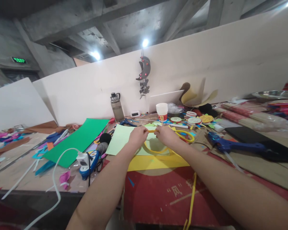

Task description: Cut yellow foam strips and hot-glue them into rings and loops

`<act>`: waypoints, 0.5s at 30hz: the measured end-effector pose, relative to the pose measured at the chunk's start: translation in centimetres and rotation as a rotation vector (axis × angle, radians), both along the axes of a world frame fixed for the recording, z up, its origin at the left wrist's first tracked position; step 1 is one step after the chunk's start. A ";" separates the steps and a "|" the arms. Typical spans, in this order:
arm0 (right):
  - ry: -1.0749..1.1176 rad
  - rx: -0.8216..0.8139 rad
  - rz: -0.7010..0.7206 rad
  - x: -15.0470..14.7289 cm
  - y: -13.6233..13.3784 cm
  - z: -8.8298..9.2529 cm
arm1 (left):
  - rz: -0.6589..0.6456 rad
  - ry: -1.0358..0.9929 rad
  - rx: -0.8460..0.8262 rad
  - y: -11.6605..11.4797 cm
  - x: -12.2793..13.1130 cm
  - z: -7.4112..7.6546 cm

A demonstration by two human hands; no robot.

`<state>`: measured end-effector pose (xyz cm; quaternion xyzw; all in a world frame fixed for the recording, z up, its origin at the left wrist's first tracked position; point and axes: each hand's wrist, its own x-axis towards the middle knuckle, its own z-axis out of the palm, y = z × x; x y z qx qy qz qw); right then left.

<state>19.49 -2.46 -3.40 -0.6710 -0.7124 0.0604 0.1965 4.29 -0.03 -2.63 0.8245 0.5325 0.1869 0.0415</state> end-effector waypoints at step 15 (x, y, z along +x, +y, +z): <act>-0.107 0.113 0.056 -0.1 -0.5 0.2 | 0.004 0.002 0.045 -0.3 0.5 -0.5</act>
